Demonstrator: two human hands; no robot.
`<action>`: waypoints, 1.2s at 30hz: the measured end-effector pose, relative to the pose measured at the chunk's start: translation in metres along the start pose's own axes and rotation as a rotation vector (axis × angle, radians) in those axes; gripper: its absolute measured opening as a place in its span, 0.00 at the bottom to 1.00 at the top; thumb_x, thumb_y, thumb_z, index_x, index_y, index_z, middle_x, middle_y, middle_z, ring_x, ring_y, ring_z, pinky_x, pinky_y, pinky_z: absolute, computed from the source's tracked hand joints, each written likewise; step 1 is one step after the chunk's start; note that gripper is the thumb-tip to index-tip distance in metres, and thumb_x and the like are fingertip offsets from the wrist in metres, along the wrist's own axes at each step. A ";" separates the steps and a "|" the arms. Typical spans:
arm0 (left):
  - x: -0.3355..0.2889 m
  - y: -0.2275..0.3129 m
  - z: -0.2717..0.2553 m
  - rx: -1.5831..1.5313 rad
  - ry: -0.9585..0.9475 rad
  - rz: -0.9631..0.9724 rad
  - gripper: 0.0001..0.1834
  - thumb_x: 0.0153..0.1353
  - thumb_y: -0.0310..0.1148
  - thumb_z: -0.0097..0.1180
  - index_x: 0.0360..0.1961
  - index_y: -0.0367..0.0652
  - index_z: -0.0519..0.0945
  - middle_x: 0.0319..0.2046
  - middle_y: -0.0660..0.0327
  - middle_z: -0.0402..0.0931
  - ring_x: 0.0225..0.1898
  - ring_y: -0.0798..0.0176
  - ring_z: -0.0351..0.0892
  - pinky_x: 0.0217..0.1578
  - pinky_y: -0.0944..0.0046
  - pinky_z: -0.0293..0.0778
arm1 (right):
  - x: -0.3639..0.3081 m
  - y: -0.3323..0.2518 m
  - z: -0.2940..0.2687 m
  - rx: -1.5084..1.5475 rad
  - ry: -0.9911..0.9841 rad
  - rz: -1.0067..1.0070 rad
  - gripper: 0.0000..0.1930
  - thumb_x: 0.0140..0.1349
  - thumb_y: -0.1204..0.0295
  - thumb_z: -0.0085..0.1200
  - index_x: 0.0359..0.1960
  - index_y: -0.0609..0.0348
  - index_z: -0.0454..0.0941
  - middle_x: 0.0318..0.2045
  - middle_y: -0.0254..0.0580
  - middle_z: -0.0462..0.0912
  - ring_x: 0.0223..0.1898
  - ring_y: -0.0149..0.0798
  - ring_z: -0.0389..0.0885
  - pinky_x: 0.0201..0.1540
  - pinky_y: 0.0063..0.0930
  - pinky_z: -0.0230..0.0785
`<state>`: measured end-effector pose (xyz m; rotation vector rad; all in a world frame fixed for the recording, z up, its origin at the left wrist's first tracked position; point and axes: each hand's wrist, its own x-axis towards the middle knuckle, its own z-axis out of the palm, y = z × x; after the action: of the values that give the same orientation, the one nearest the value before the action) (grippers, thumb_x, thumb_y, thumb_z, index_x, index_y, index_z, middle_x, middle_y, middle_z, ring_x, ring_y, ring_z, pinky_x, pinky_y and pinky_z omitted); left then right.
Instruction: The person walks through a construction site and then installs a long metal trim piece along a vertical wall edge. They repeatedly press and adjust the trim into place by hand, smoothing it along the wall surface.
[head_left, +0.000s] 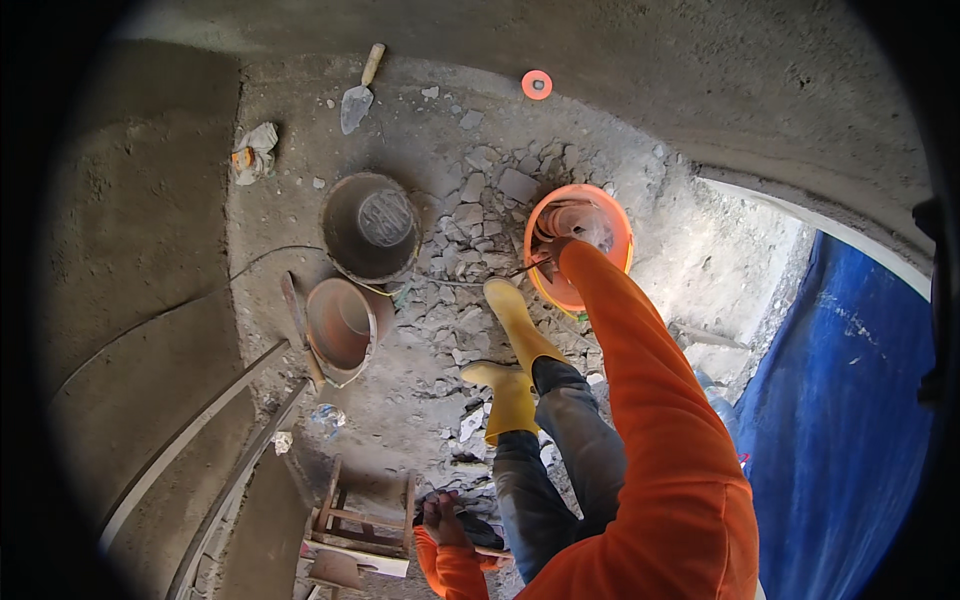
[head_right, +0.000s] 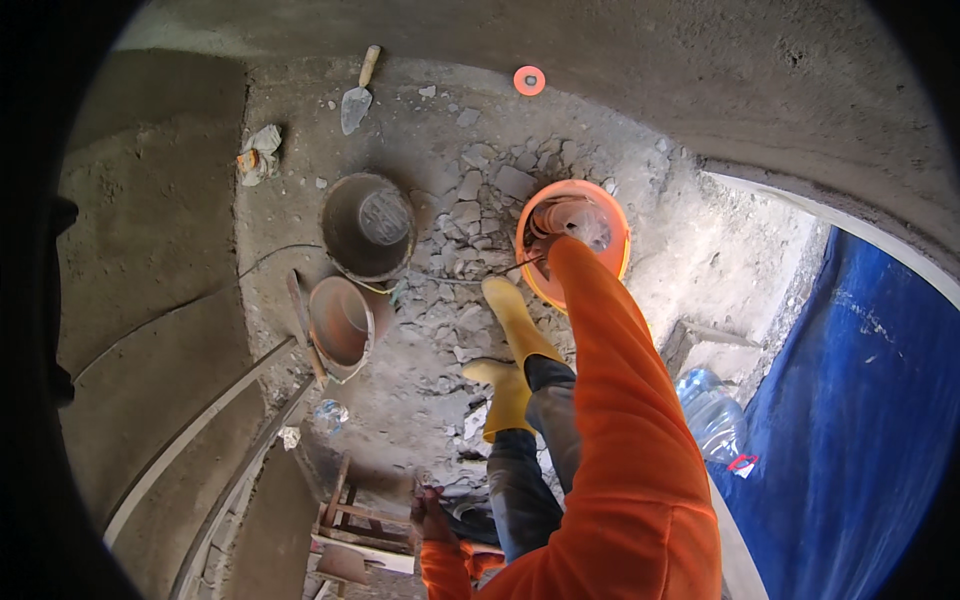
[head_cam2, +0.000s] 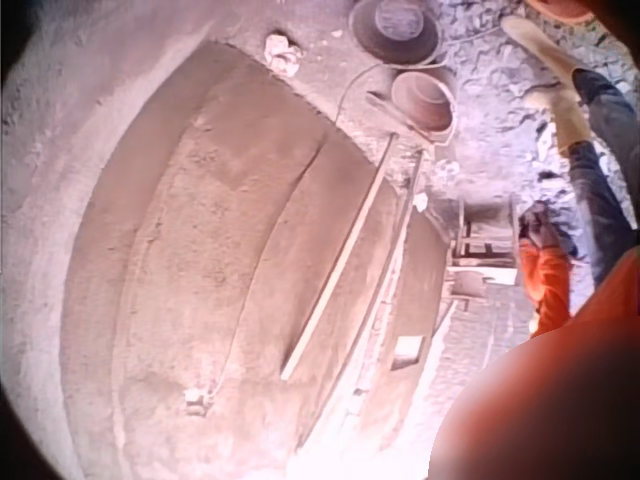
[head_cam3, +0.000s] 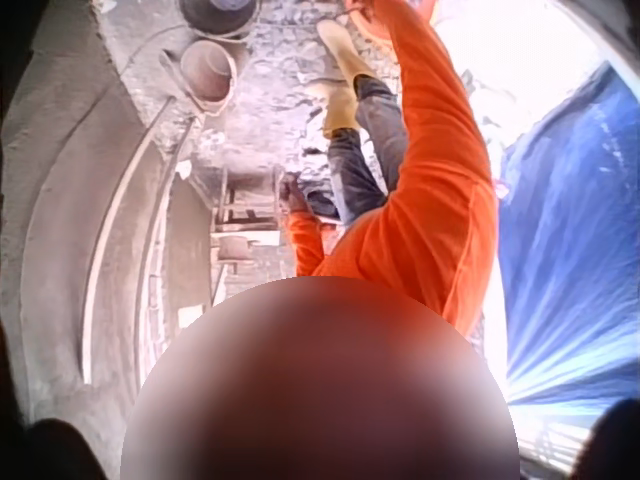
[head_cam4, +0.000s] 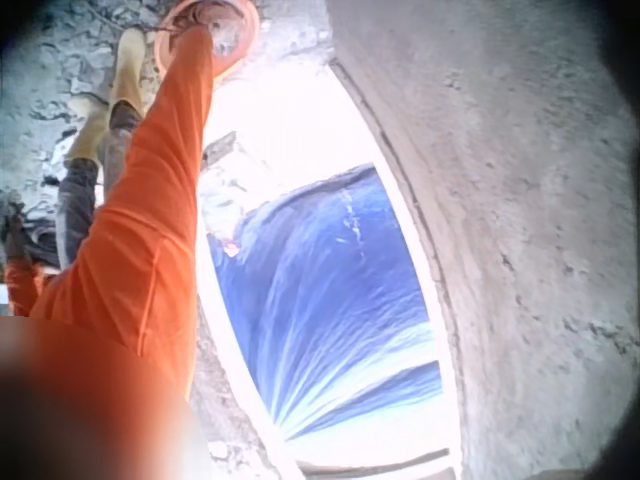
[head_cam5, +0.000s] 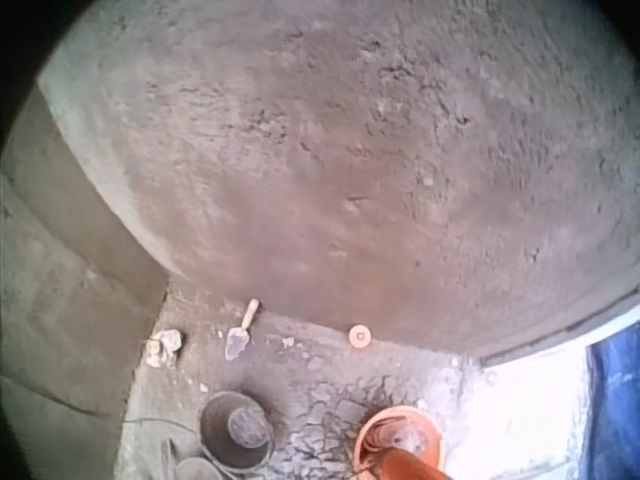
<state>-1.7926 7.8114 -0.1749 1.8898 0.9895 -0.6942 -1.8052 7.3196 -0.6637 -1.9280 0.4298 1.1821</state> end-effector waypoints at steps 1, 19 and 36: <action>0.001 -0.002 0.001 0.013 -0.011 0.017 0.05 0.70 0.31 0.61 0.38 0.42 0.82 0.36 0.63 0.84 0.38 0.69 0.77 0.46 0.65 0.71 | -0.019 -0.009 -0.009 -0.037 0.004 -0.041 0.17 0.69 0.64 0.58 0.58 0.50 0.81 0.49 0.44 0.87 0.46 0.46 0.85 0.45 0.46 0.76; 0.010 0.009 -0.020 -0.046 -0.024 0.017 0.08 0.72 0.33 0.61 0.44 0.40 0.81 0.40 0.53 0.87 0.46 0.63 0.81 0.58 0.59 0.69 | -0.199 -0.087 -0.002 0.321 0.833 -0.075 0.17 0.70 0.73 0.58 0.60 0.53 0.80 0.47 0.56 0.86 0.46 0.53 0.87 0.50 0.44 0.80; -0.087 0.156 -0.098 -0.719 0.041 0.512 0.06 0.72 0.39 0.63 0.42 0.51 0.83 0.38 0.63 0.89 0.16 0.81 0.55 0.17 0.74 0.49 | -0.452 -0.388 -0.123 0.262 0.917 -0.743 0.10 0.70 0.66 0.63 0.44 0.59 0.86 0.38 0.48 0.90 0.41 0.41 0.89 0.45 0.34 0.78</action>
<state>-1.6991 7.8188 0.0058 1.4135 0.6124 0.0201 -1.7115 7.4049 -0.0689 -2.0156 0.2563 -0.2568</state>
